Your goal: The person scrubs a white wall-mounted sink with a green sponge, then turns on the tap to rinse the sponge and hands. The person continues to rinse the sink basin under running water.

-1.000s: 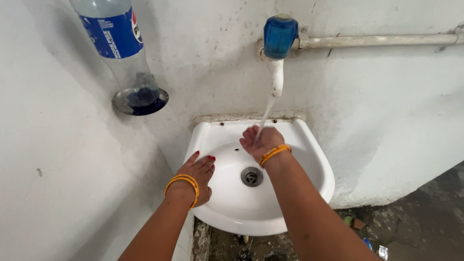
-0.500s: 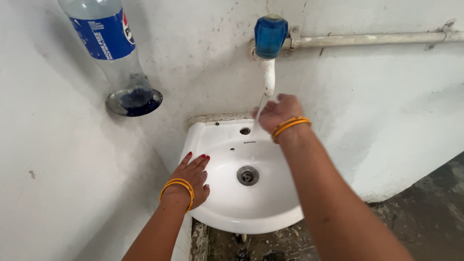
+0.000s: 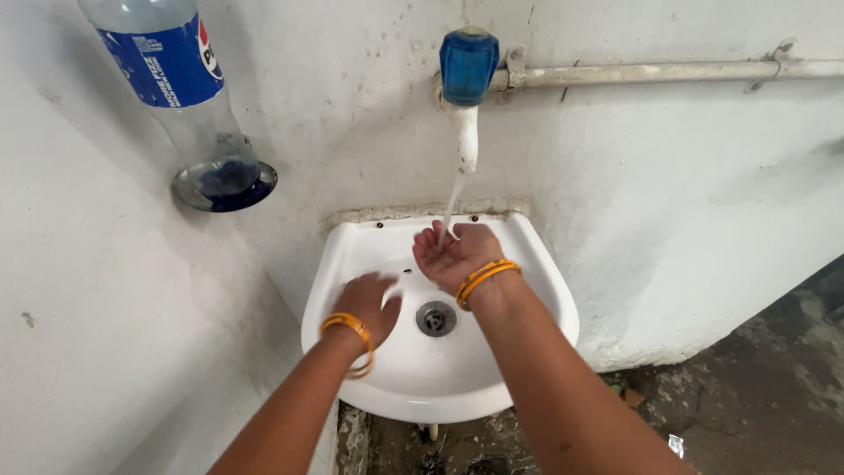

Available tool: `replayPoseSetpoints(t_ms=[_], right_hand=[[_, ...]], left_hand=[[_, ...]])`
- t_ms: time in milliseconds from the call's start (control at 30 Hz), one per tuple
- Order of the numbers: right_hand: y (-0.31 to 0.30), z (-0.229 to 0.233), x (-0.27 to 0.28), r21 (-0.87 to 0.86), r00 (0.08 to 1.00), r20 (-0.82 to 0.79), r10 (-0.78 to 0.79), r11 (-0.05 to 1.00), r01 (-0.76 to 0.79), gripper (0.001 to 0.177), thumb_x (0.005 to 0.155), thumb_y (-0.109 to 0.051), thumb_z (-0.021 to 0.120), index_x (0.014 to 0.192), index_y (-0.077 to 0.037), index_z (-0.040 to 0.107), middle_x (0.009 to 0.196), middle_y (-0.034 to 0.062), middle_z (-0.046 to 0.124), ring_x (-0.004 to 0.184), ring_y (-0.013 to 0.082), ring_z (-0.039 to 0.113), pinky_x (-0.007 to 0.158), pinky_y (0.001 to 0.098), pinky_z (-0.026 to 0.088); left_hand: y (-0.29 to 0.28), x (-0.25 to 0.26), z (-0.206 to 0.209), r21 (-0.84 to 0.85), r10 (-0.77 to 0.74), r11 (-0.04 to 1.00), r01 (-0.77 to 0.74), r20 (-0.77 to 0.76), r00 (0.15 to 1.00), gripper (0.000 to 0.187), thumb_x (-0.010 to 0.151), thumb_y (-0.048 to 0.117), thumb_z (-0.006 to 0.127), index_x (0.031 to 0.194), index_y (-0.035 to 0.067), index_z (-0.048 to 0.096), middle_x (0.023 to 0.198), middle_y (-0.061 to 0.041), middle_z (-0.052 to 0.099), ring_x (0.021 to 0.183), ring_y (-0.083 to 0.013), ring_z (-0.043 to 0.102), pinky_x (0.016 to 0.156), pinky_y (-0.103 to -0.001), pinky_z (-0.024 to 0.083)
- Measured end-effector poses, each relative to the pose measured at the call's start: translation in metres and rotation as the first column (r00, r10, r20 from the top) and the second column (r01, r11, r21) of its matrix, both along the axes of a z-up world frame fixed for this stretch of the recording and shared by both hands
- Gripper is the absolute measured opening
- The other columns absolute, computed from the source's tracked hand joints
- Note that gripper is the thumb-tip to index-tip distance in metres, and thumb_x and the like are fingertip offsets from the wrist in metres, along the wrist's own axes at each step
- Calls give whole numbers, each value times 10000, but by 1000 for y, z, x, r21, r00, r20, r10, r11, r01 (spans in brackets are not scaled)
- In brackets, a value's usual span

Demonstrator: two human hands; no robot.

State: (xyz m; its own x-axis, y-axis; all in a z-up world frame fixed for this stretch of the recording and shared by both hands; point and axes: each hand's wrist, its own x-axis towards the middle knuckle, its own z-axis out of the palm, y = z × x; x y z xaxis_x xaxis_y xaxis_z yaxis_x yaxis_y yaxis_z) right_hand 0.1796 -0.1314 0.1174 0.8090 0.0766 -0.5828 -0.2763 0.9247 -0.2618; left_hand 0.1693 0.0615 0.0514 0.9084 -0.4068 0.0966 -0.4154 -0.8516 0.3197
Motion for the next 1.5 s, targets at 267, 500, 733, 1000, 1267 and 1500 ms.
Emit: replayPoseSetpoints(t_ms=[267,500,733,1000,1267,1500], right_hand=[[11,-7,4,317,951,125,-283,920,232,201,1056,-114,373,1057,-23,553,1015,176,615,878,283,636,782,385,606],[9,-3,8,313,912,213,-351,909,276,166,1041,-89,351,978,-45,498,1045,205,600,887,299,616,806,394,602],[10,4,5,277,904,230,-360,915,294,196,1036,-112,325,979,-48,501,996,189,614,874,287,591,805,388,574],[50,-23,-18,208,856,465,-224,968,140,247,1050,-156,370,944,-43,562,956,123,629,887,264,617,850,386,564],[174,-125,-81,-755,925,375,-50,563,337,380,1083,-267,497,838,16,562,755,97,569,684,216,520,635,405,494],[35,-123,-179,-596,850,-157,503,-735,325,204,1038,-265,529,978,-108,646,919,76,676,803,224,656,781,448,535]], left_hand=[[-95,7,71,-512,-471,-317,-799,-646,601,352,1027,318,436,1130,68,662,1081,-28,729,1014,-186,687,952,-354,551],[-106,3,87,-542,-513,-331,-772,-583,630,285,995,196,415,1026,68,668,1061,-56,725,987,-195,691,944,-372,579],[-108,2,90,-509,-512,-362,-781,-592,623,292,998,177,407,998,73,680,1097,-53,722,1020,-201,688,966,-365,563],[-71,2,39,-572,-648,-447,-688,-323,690,299,1028,194,426,1117,42,668,1117,-89,699,1050,-229,660,995,-359,518],[34,-86,-9,-862,-25,186,-472,-485,874,385,1016,227,383,1157,41,689,1075,-152,744,1003,-269,682,921,-384,531],[5,-135,-32,-161,-63,977,137,397,916,247,825,245,534,853,86,721,815,-82,733,813,-240,676,818,-439,514]])
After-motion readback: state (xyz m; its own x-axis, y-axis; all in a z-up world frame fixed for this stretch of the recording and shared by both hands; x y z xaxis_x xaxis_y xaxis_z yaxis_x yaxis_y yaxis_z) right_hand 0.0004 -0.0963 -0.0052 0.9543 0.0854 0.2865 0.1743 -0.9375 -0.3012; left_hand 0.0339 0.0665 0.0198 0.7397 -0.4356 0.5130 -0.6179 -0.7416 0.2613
